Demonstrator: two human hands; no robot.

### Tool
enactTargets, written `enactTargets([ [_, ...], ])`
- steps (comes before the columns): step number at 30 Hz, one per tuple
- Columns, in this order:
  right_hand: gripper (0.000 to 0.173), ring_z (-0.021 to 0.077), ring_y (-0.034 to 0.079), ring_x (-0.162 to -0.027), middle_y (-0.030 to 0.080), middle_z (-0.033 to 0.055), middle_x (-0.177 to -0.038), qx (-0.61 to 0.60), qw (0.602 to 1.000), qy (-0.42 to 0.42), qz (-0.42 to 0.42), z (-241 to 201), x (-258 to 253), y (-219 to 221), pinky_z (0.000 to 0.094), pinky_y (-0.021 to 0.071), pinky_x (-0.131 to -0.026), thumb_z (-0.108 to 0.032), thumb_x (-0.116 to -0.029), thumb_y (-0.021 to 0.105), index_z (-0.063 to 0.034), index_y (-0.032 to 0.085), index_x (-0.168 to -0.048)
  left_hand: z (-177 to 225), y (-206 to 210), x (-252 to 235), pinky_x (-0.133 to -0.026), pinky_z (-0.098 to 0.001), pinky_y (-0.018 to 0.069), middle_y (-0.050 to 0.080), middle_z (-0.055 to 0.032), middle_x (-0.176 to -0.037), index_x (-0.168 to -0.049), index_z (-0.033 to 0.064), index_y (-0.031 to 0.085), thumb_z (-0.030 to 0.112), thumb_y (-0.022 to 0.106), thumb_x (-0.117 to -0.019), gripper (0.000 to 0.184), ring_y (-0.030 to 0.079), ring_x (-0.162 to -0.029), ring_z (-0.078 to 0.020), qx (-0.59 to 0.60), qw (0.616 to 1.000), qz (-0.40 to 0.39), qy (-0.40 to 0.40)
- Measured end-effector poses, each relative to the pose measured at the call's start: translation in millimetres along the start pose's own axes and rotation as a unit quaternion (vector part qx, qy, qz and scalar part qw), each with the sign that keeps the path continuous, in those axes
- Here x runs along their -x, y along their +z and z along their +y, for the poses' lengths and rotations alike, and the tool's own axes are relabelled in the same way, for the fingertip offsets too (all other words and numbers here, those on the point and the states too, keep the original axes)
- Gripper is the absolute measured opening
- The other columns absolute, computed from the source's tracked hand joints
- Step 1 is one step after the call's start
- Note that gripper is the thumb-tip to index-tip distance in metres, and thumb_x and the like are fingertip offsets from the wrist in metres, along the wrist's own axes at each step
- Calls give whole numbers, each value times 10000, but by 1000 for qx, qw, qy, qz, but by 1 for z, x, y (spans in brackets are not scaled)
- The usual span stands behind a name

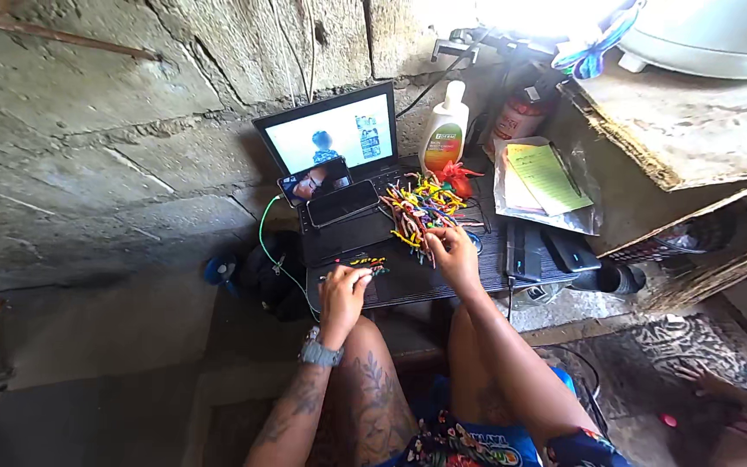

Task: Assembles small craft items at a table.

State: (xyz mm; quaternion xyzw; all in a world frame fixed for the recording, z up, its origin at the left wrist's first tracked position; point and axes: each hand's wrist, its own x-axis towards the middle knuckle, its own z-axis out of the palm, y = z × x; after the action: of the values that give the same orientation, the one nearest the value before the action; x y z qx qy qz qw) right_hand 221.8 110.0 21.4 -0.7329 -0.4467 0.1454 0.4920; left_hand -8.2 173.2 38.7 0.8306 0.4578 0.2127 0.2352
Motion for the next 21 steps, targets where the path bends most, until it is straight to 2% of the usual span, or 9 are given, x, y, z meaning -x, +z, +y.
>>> enactTargets([
  [2, 245, 415, 600, -1093, 659, 204, -1146, 75, 997, 1, 32, 9, -17, 10, 617, 446, -912, -247, -1005, 630, -84, 752, -1141, -9, 6, -21, -1005, -605, 409, 677, -182, -1202, -1142, 130, 781, 207, 610, -1015, 227, 607, -1157, -388, -53, 998, 1, -22],
  [5, 256, 440, 582, -1112, 646, 207, -1181, 149, 988, 1, 44, 12, -22, 21, 618, 440, -892, -272, -971, 672, -99, 750, -1143, -12, 16, -39, -1028, -617, 384, 632, -190, -1304, -1225, 150, 750, 195, 592, -1021, 262, 560, -1231, -414, -105, 994, -6, -43],
  [7, 297, 453, 588, -1100, 642, 223, -1186, 172, 984, -4, 39, 12, -17, 25, 628, 439, -882, -277, -940, 708, -84, 739, -1163, -10, 23, -46, -1016, -622, 394, 624, -199, -1313, -1260, 153, 734, 180, 597, -1014, 283, 555, -1235, -425, -110, 994, 6, -24],
  [9, 334, 463, 588, -1080, 639, 233, -1175, 188, 981, -8, 36, 13, -14, 27, 629, 431, -877, -281, -910, 743, -75, 724, -1173, -5, 32, -52, -999, -606, 412, 644, -195, -1269, -1219, 160, 755, 170, 608, -1008, 258, 578, -1197, -414, -102, 995, 10, 6],
  [12, 337, 467, 589, -1062, 634, 241, -1142, 200, 979, -11, 39, 18, -16, 31, 630, 433, -850, -282, -880, 774, -54, 714, -1120, 6, 47, -64, -978, -598, 427, 657, -184, -1220, -1177, 178, 775, 140, 632, -988, 239, 594, -1157, -398, -84, 996, 4, 37],
  [15, 248, 457, 592, -1060, 638, 231, -1128, 199, 979, -16, 47, 24, -19, 34, 622, 436, -846, -264, -902, 740, -57, 726, -1038, 14, 59, -80, -956, -591, 437, 643, -185, -1240, -1234, 201, 749, 145, 641, -985, 277, 587, -1158, -401, -82, 995, -8, 63],
  [18, 209, 438, 592, -1055, 647, 211, -1133, 202, 977, -32, 60, 28, -19, 35, 607, 432, -850, -261, -905, 733, -82, 753, -1009, 21, 65, -90, -955, -587, 437, 629, -182, -1272, -1243, 187, 741, 187, 670, -976, 276, 570, -1183, -404, -106, 990, -26, 84],
  [21, 204, 440, 575, -1091, 637, 209, -1169, 203, 978, -32, 43, 27, -19, 32, 614, 426, -870, -268, -900, 754, -101, 771, -1015, 22, 71, -94, -950, -595, 438, 631, -178, -1257, -1132, 131, 759, 185, 680, -964, 194, 566, -1185, -411, -140, 985, -25, 100],
])
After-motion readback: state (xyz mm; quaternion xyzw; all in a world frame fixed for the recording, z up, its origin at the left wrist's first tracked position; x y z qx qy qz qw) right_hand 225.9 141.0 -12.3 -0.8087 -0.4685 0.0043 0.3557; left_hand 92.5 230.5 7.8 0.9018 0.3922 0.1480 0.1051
